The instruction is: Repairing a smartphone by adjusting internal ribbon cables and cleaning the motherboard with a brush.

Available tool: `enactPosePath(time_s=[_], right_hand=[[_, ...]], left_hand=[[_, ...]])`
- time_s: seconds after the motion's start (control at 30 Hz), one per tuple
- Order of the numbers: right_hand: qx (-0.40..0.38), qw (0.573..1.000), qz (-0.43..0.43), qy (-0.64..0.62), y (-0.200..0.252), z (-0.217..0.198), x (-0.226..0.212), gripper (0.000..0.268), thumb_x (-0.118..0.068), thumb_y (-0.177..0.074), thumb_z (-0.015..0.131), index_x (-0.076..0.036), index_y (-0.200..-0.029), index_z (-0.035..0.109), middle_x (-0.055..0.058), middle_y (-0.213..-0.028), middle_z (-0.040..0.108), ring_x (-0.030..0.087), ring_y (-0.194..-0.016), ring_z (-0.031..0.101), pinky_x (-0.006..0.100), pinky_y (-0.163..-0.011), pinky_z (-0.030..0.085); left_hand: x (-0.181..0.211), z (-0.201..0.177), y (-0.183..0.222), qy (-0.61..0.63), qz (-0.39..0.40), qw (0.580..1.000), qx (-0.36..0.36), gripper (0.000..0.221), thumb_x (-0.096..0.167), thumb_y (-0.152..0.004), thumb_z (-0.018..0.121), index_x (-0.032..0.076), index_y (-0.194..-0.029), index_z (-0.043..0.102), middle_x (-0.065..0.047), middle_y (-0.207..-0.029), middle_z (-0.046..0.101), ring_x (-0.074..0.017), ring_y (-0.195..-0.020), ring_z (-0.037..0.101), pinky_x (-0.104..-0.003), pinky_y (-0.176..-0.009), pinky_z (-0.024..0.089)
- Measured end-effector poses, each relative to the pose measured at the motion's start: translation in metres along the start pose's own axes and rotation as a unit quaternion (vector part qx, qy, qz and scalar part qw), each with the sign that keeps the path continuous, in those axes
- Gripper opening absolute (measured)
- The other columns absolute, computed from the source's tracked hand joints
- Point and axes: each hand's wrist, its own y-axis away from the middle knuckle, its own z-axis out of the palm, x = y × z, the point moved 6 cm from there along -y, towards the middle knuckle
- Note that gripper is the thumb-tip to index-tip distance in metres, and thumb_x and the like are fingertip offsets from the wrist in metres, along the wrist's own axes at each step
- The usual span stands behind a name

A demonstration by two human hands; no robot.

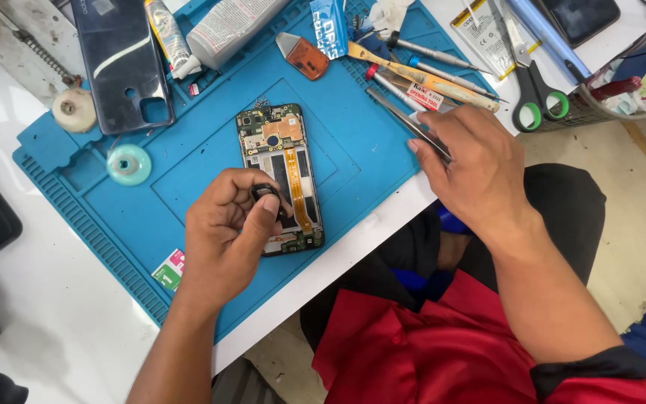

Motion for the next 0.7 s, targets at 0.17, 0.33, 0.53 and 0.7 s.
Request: enactPosePath(time_s=[0.17, 0.33, 0.53, 0.7], right_hand=[[0.03, 0.999, -0.023, -0.03, -0.007, 0.001, 0.008, 0.021, -0.009, -0.099, 0.089, -0.001, -0.116, 0.079, 0.008, -0.099, 0.074, 0.03, -0.091, 0.065, 0.042, -0.071, 0.052], [0.076, 0.996, -0.006, 0.041, -0.024, -0.001, 0.027, 0.015, -0.008, -0.104, 0.083, -0.006, -0.119, 0.082, 0.008, -0.111, 0.072, 0.032, -0.096, 0.062, 0.042, -0.068, 0.052], [0.001, 0.993, 0.012, 0.121, -0.048, 0.019, 0.046, 0.015, -0.02, -0.094, 0.082, -0.011, -0.103, 0.074, 0.006, -0.093, 0.056, 0.031, -0.088, 0.05, 0.046, -0.042, 0.043], [-0.005, 0.993, 0.017, 0.118, -0.042, 0.009, 0.039, 0.01, -0.006, -0.09, 0.074, -0.006, -0.096, 0.066, 0.01, -0.093, 0.057, 0.031, -0.085, 0.052, 0.042, -0.061, 0.046]], left_hand=[[0.002, 0.0, -0.002, -0.001, 0.003, 1.0, 0.002, 0.017, 0.019, -0.104, 0.057, 0.003, -0.11, 0.059, -0.005, -0.083, 0.065, -0.0086, -0.066, 0.062, -0.021, -0.055, 0.057], [0.002, 0.006, -0.001, -0.006, 0.014, 1.0, -0.012, 0.02, 0.019, -0.103, 0.06, 0.001, -0.112, 0.062, -0.005, -0.084, 0.065, -0.0098, -0.069, 0.067, -0.022, -0.061, 0.06], [0.005, 0.012, -0.001, -0.019, -0.048, 0.998, 0.041, 0.018, 0.005, -0.098, 0.063, -0.009, -0.108, 0.064, -0.022, -0.095, 0.076, -0.021, -0.076, 0.076, -0.026, -0.073, 0.067], [0.004, 0.012, 0.003, -0.022, -0.07, 0.993, 0.091, 0.018, 0.001, -0.098, 0.062, -0.013, -0.109, 0.061, -0.027, -0.1, 0.075, -0.0285, -0.079, 0.077, -0.032, -0.073, 0.067]])
